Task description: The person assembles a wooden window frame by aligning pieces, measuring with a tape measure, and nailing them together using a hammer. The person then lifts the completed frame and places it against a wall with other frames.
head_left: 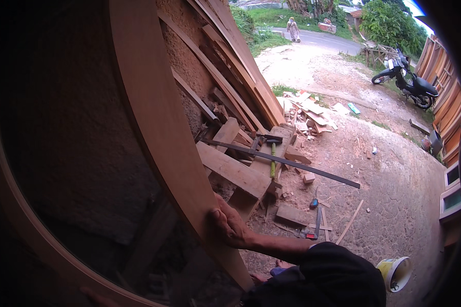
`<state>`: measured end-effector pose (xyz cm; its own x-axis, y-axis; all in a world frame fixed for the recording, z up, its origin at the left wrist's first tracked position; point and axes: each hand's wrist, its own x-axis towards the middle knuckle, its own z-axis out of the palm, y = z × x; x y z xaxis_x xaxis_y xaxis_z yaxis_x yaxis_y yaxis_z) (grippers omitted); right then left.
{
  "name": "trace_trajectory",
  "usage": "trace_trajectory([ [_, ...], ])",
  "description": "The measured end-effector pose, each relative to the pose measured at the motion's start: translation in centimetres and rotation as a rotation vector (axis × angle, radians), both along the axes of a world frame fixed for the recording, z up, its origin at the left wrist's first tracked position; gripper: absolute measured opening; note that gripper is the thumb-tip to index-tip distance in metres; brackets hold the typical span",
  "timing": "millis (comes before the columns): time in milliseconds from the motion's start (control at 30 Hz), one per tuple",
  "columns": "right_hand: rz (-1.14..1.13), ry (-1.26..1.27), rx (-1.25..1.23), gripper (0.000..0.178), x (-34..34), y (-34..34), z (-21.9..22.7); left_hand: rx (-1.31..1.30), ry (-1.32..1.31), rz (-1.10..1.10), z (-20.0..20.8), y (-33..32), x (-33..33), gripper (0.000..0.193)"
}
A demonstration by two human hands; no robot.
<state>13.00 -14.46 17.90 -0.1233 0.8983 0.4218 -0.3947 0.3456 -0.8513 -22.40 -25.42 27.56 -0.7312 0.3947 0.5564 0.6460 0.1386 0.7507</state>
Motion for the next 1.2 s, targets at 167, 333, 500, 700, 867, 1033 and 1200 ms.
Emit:
trace_trajectory([
  [167, -0.048, 0.305, -0.221, 0.061, -1.2, -0.4, -2.5, -0.230, 0.062, -0.356, 1.7, 2.0, -3.0, 0.076],
  [333, -0.011, 0.462, -0.492, 0.050, -1.1, -0.4, -7.4, -0.707, -0.036, -0.670, -1.1, 8.9, -7.2, 0.084],
  [500, -0.097, 0.424, -0.810, 0.046, -0.6, 2.7, -14.9, -0.885, -0.060, -0.791, -9.7, 14.5, -8.3, 0.083],
  [700, -0.008, 0.195, -0.966, 0.053, -4.6, 0.8, -24.1, -1.130, 0.066, -0.766, -17.7, 19.7, -10.9, 0.086],
  [867, -0.200, 0.059, -1.088, 0.053, -8.4, 1.9, -27.5, -1.269, 0.070, -0.809, -22.9, 24.5, -13.9, 0.095],
  [1033, -0.307, 0.085, -1.147, 0.054, -9.8, 2.5, -27.5, -1.304, 0.183, -0.842, -27.0, 28.1, -15.2, 0.100],
  [1200, -0.364, 0.038, -1.210, 0.059, -10.6, 3.2, -27.4, -1.408, 0.197, -0.850, -29.7, 30.9, -15.2, 0.102],
])
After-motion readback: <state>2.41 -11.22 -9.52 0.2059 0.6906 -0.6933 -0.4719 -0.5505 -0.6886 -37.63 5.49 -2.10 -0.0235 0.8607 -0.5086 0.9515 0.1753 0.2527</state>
